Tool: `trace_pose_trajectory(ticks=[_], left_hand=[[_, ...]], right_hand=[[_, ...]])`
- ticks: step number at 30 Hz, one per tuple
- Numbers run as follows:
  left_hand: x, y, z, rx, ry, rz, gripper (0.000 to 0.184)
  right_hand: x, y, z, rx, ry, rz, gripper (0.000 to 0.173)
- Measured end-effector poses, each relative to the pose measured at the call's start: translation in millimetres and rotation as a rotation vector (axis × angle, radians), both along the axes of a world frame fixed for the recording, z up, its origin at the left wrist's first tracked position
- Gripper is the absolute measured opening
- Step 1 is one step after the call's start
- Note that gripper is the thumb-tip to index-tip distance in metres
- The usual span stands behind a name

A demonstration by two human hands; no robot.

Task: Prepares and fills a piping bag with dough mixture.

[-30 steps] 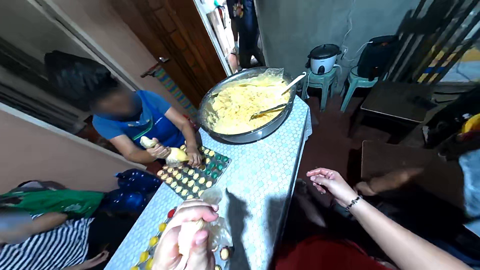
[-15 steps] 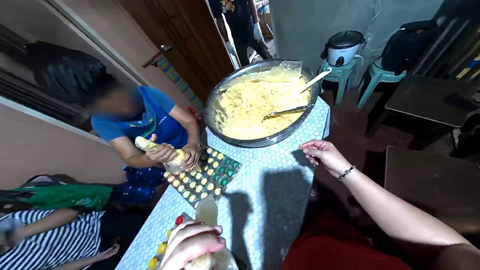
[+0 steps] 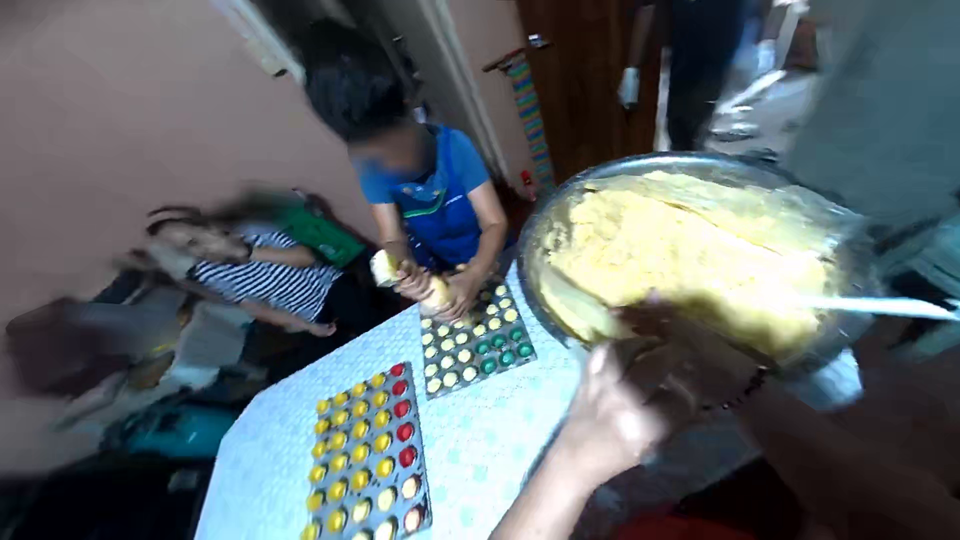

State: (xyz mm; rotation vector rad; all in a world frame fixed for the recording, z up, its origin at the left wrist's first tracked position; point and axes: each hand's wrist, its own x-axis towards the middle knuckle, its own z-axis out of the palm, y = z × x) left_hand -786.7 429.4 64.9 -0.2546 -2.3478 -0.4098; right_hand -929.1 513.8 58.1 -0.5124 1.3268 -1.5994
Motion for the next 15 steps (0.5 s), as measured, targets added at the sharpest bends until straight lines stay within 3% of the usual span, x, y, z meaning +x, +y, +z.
trace_pose_trajectory(ticks=[5,10,15], left_hand=[[-26,15,-41,0.095,-0.138,0.178,0.011],[-34,11,-54,0.315,-0.381,0.307,0.027],[-28,0,-57,0.58,-0.453,0.313,0.042]], right_hand=[[-49,-21,-23,-0.099,0.02,0.096,0.034],[-80,-45,-37,-0.106,0.06,-0.058,0.036],[-97,-64,-20,-0.073,0.131,-0.203,0.045]])
